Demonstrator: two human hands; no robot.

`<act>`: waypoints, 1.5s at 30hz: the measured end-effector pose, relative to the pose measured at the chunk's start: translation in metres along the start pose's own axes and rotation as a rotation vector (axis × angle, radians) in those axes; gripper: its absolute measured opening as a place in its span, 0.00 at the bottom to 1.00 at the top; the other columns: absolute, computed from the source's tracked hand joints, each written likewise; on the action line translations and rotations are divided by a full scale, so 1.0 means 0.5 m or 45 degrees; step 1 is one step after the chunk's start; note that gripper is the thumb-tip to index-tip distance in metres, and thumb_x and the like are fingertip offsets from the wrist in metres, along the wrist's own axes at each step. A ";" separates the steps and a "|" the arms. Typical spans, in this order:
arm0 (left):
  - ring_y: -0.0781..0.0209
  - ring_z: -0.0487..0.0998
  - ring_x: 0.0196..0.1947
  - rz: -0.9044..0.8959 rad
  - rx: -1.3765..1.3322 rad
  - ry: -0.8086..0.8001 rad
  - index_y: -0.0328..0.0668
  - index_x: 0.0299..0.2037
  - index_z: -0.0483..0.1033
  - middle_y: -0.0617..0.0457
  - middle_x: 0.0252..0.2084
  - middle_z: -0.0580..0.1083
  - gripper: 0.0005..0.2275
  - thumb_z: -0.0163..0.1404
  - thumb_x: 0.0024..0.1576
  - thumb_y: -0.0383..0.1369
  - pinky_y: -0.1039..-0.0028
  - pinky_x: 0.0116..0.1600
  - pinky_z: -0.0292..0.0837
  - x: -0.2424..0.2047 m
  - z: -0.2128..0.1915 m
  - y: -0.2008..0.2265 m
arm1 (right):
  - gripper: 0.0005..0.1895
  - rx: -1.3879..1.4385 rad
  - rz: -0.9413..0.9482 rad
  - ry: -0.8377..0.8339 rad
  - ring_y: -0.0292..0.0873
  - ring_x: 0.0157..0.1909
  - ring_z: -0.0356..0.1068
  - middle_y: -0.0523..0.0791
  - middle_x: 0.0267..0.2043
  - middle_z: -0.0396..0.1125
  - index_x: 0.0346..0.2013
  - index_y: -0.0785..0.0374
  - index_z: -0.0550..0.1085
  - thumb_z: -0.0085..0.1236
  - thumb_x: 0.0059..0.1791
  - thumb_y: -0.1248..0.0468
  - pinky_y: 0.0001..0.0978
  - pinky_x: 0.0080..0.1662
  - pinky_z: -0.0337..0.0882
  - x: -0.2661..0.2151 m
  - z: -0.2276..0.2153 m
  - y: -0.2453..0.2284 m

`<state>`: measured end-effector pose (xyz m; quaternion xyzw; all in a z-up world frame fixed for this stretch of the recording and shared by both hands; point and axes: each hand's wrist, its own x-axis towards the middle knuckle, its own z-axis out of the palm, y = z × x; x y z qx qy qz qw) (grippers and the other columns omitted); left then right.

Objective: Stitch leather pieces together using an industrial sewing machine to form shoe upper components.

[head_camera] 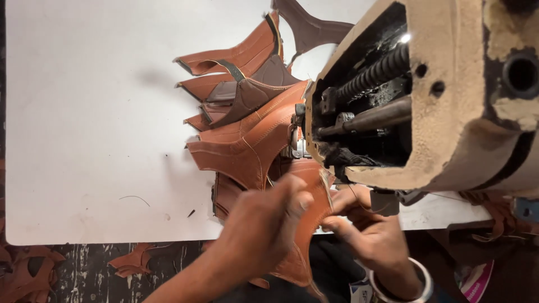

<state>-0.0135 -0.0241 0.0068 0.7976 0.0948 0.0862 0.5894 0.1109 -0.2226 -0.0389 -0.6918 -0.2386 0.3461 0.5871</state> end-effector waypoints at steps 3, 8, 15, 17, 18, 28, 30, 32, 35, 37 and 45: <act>0.41 0.75 0.20 -0.383 0.216 0.186 0.40 0.36 0.70 0.41 0.16 0.69 0.09 0.46 0.62 0.37 0.53 0.29 0.66 0.031 -0.035 0.008 | 0.07 0.064 -0.234 -0.262 0.37 0.43 0.72 0.45 0.40 0.72 0.39 0.68 0.74 0.65 0.49 0.71 0.28 0.48 0.73 0.017 0.048 0.011; 0.40 0.67 0.16 -0.347 0.277 0.105 0.32 0.24 0.67 0.39 0.16 0.65 0.18 0.45 0.64 0.37 0.54 0.27 0.58 0.063 -0.067 -0.030 | 0.05 0.155 0.273 -0.392 0.33 0.33 0.78 0.45 0.34 0.77 0.40 0.70 0.77 0.60 0.50 0.70 0.24 0.36 0.77 0.031 0.126 0.011; 0.41 0.68 0.16 -0.352 0.156 0.256 0.32 0.26 0.69 0.39 0.16 0.67 0.14 0.46 0.62 0.34 0.57 0.26 0.62 0.089 -0.058 -0.039 | 0.08 0.395 0.288 -0.451 0.30 0.34 0.72 0.43 0.32 0.74 0.45 0.71 0.76 0.58 0.51 0.72 0.22 0.37 0.73 0.047 0.153 0.010; 0.41 0.72 0.17 -0.322 0.146 0.310 0.34 0.30 0.71 0.39 0.17 0.69 0.10 0.47 0.61 0.33 0.57 0.25 0.64 0.088 -0.057 -0.041 | 0.07 0.213 0.324 -0.377 0.31 0.27 0.67 0.45 0.28 0.73 0.43 0.72 0.79 0.59 0.52 0.72 0.23 0.30 0.67 0.051 0.165 0.004; 0.41 0.72 0.17 -0.322 0.147 0.313 0.34 0.30 0.71 0.39 0.17 0.69 0.10 0.47 0.61 0.33 0.57 0.25 0.64 0.086 -0.058 -0.045 | 0.07 0.213 0.324 -0.379 0.31 0.27 0.67 0.45 0.28 0.73 0.43 0.72 0.79 0.59 0.52 0.72 0.23 0.30 0.67 0.055 0.168 -0.002; 0.44 0.75 0.18 -0.159 0.280 0.291 0.36 0.39 0.70 0.43 0.19 0.72 0.06 0.43 0.64 0.30 0.55 0.26 0.65 0.114 -0.068 -0.069 | 0.05 0.018 0.004 -0.299 0.31 0.31 0.76 0.45 0.30 0.78 0.40 0.72 0.78 0.57 0.51 0.73 0.23 0.33 0.75 0.092 0.177 0.005; 0.46 0.75 0.16 -0.160 0.285 0.279 0.37 0.39 0.70 0.44 0.19 0.72 0.06 0.42 0.65 0.30 0.55 0.26 0.65 0.130 -0.069 -0.082 | 0.04 -0.123 -0.011 -0.260 0.30 0.26 0.72 0.44 0.27 0.78 0.38 0.71 0.80 0.59 0.49 0.73 0.23 0.30 0.71 0.110 0.174 0.008; 0.44 0.75 0.20 0.011 0.375 0.386 0.36 0.36 0.67 0.44 0.20 0.72 0.06 0.43 0.64 0.29 0.56 0.27 0.65 0.145 -0.067 -0.099 | 0.04 -0.176 -0.150 -0.217 0.29 0.28 0.70 0.43 0.28 0.75 0.38 0.71 0.78 0.59 0.49 0.74 0.22 0.31 0.69 0.129 0.171 0.011; 0.46 0.73 0.13 -0.110 0.520 0.322 0.38 0.31 0.67 0.43 0.14 0.68 0.12 0.44 0.67 0.33 0.56 0.23 0.64 0.180 -0.076 -0.107 | 0.06 -0.018 -0.117 -0.203 0.29 0.35 0.73 0.43 0.34 0.77 0.41 0.71 0.77 0.56 0.51 0.73 0.22 0.37 0.74 0.155 0.177 0.003; 0.45 0.73 0.15 -0.004 0.555 0.372 0.37 0.32 0.67 0.43 0.15 0.68 0.11 0.44 0.67 0.33 0.56 0.24 0.64 0.184 -0.080 -0.111 | 0.06 -0.009 -0.081 -0.198 0.29 0.37 0.73 0.44 0.35 0.77 0.42 0.70 0.78 0.57 0.52 0.72 0.22 0.38 0.75 0.158 0.176 0.006; 0.46 0.78 0.31 0.565 0.711 0.810 0.25 0.47 0.70 0.39 0.35 0.74 0.14 0.54 0.63 0.33 0.63 0.32 0.71 0.144 -0.086 -0.073 | 0.16 -0.519 -0.087 -0.002 0.33 0.26 0.69 0.43 0.38 0.79 0.47 0.63 0.82 0.71 0.45 0.64 0.22 0.31 0.67 0.101 0.070 0.052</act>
